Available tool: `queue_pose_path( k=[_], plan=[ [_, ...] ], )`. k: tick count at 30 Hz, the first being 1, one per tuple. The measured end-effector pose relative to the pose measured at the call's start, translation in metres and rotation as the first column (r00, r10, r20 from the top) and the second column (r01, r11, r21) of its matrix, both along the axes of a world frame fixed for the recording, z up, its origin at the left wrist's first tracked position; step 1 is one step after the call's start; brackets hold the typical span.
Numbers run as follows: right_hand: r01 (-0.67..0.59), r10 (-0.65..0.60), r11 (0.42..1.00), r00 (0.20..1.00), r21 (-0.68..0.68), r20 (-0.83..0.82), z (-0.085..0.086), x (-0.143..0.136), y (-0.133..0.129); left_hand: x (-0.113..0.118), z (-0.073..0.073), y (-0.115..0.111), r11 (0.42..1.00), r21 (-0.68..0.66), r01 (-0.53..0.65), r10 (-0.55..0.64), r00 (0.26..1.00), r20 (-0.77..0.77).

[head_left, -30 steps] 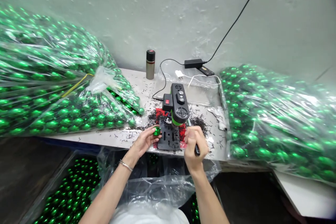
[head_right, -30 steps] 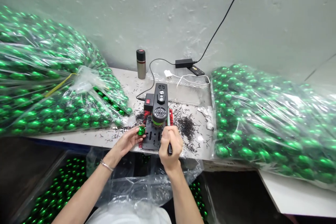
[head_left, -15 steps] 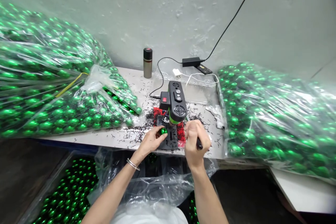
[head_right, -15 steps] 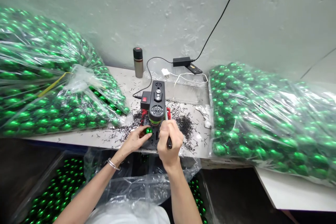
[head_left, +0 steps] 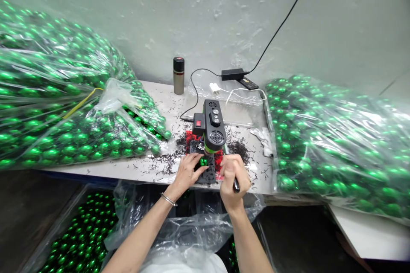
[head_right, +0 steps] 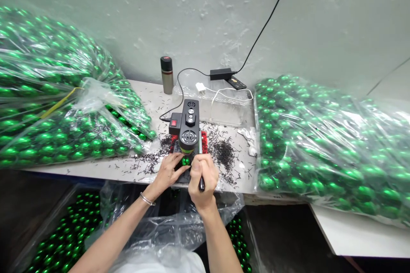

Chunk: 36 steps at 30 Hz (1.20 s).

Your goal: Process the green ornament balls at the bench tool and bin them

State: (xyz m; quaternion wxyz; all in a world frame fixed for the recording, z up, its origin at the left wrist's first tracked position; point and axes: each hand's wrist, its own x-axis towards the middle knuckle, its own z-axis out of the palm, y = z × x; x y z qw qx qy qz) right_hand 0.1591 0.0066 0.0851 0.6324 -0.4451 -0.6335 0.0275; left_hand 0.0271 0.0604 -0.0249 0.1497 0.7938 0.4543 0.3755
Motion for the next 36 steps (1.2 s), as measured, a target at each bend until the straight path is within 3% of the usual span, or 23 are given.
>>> queue_pose_path(
  k=[12, 21, 24, 28, 32, 36],
  plan=[
    [0.038, -0.046, 0.985, 0.998, 0.170, 0.045, -0.071, 0.002, 0.009, 0.001, -0.006, -0.002, 1.000, 0.019, 0.006, -0.007, 0.999, 0.039],
    [0.039, -0.047, 0.982, 0.998, 0.185, 0.040, -0.084, 0.006, 0.014, 0.001, -0.001, -0.001, 0.997, -0.074, 0.029, -0.026, 0.999, 0.038],
    [0.028, -0.052, 0.979, 0.992, 0.203, 0.112, -0.086, 0.010, 0.015, 0.001, 0.002, -0.001, 0.994, -0.104, 0.038, -0.033, 0.999, 0.042],
    [-0.022, -0.019, 0.976, 0.983, 0.217, 0.183, -0.069, 0.010, 0.013, 0.003, 0.003, 0.000, 0.992, -0.120, 0.026, -0.020, 0.998, 0.055],
    [0.026, -0.024, 0.993, 1.000, 0.113, -0.018, -0.022, 0.006, 0.008, 0.007, 0.001, 0.000, 0.992, -0.122, -0.008, 0.021, 0.994, 0.111],
    [-0.012, 0.000, 0.995, 0.992, -0.094, -0.123, 0.022, 0.003, 0.007, 0.001, 0.000, -0.020, 0.994, -0.100, -0.033, 0.051, 0.982, 0.183]
  ],
)
